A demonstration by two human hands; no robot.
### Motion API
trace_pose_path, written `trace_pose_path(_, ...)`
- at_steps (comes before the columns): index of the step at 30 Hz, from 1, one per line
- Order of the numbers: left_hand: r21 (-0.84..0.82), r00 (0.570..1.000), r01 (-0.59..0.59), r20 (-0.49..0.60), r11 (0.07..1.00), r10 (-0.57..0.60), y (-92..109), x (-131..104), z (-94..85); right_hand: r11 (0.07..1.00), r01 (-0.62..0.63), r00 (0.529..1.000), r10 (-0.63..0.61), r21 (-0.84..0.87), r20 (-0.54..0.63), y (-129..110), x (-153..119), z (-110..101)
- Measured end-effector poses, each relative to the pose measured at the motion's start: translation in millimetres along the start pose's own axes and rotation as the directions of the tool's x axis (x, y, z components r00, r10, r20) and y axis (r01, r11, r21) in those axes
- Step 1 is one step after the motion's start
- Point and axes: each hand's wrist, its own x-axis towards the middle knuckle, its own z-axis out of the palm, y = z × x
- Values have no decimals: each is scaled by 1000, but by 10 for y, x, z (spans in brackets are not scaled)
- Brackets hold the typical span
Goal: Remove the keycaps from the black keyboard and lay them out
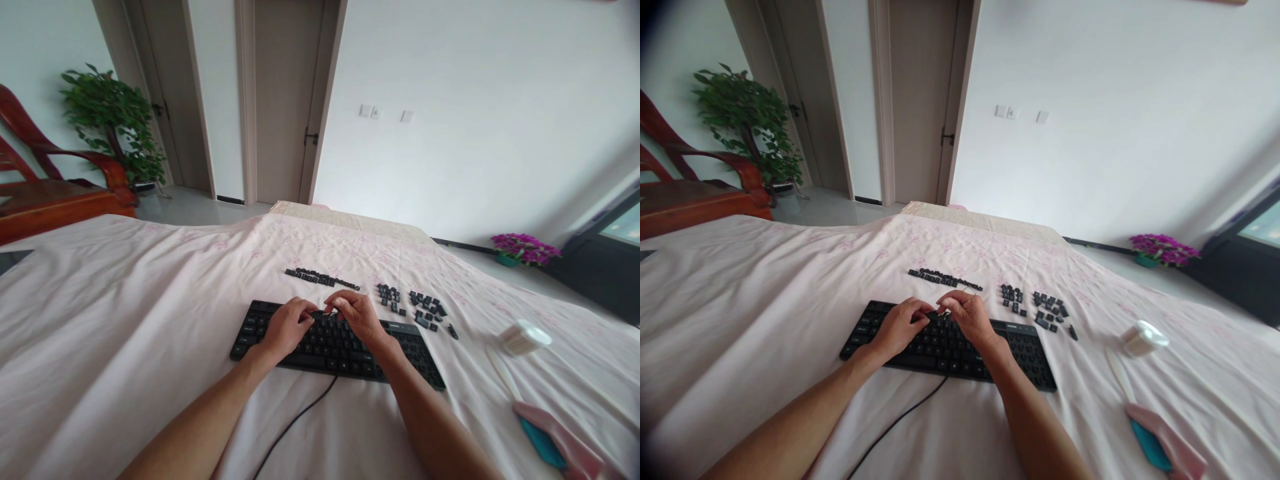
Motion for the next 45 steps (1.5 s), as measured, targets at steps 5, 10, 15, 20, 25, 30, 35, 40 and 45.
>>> trace_pose_path(5,20,1000,-9,12,1000,9,13,-13,-4,999,28,991,-21,-47,132,15,-27,45)
trace_pose_path(10,56,1000,-18,19,998,17,18,-15,-8,951,161,975,-111,-265,195,-13,-14,39)
trace_pose_path(15,69,1000,-14,18,998,13,20,-7,-5,935,194,965,-127,-298,229,-55,11,23)
trace_pose_path(20,77,999,-31,21,997,29,29,-11,-13,926,179,967,-104,-331,233,-44,25,35)
trace_pose_path(25,77,999,-23,23,997,21,17,-12,-10,979,108,969,-64,-172,239,22,62,64)
trace_pose_path(30,107,999,-54,6,993,54,14,-7,-12,992,72,970,-47,-99,238,90,101,135)
trace_pose_path(35,105,999,-46,9,993,45,17,-10,-16,998,62,981,-64,17,184,130,99,171)
trace_pose_path(40,78,999,-36,7,996,36,0,-10,-3,995,94,995,-93,-39,27,165,38,127)
trace_pose_path(45,95,999,-50,8,994,49,-16,-7,2,935,112,991,-131,-335,-35,141,-54,94)
